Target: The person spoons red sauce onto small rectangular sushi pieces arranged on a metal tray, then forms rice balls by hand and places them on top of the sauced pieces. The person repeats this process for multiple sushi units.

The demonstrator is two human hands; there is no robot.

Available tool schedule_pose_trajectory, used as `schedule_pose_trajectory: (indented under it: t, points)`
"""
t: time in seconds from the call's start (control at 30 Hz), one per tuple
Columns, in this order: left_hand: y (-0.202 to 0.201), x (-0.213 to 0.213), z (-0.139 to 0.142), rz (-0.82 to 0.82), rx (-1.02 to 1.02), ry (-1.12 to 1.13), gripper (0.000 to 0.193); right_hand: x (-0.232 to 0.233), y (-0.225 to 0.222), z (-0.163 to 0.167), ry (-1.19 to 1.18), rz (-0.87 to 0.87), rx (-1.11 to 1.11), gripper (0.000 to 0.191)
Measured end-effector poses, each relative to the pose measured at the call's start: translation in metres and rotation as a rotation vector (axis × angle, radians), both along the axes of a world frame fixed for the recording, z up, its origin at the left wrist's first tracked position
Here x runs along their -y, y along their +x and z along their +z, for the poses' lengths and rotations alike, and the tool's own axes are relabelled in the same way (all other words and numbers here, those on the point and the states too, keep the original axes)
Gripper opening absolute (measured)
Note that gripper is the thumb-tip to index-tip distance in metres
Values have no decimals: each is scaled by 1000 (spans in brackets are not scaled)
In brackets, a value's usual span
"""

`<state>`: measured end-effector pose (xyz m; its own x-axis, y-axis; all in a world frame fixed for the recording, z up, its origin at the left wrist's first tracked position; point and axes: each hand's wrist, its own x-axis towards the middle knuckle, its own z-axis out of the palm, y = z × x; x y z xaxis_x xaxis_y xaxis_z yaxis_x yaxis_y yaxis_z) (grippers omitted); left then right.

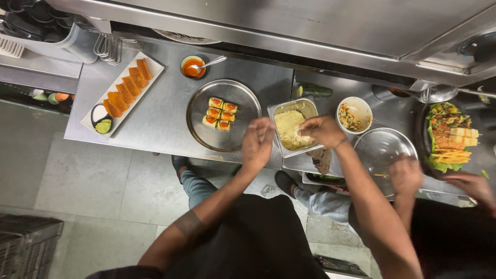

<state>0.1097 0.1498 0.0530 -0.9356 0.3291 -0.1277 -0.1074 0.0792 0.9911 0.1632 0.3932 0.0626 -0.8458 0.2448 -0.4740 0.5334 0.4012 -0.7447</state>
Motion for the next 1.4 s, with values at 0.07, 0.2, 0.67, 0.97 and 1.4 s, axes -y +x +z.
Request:
schedule_pose_trajectory:
  t: [0.07, 0.2, 0.67, 0.97, 1.4]
  points:
    - [-13, -16, 15, -33, -19, 170, 40, -3, 3, 7, -120, -68, -11, 31]
    - [-37, -52, 34, -163, 69, 196, 55, -5, 7, 22, -165, -111, -68, 29]
    - [-42, -126, -17, -562, 487, 418, 74, 16, 16, 28, -124, -128, -311, 24]
    - [-45, -116, -16, -509, 963, 856, 66, 65, 20, 62, 317, -113, -639, 35]
    - [-48, -117, -14, -423, 974, 830, 53, 95, 14, 78, 487, -315, -601, 25]
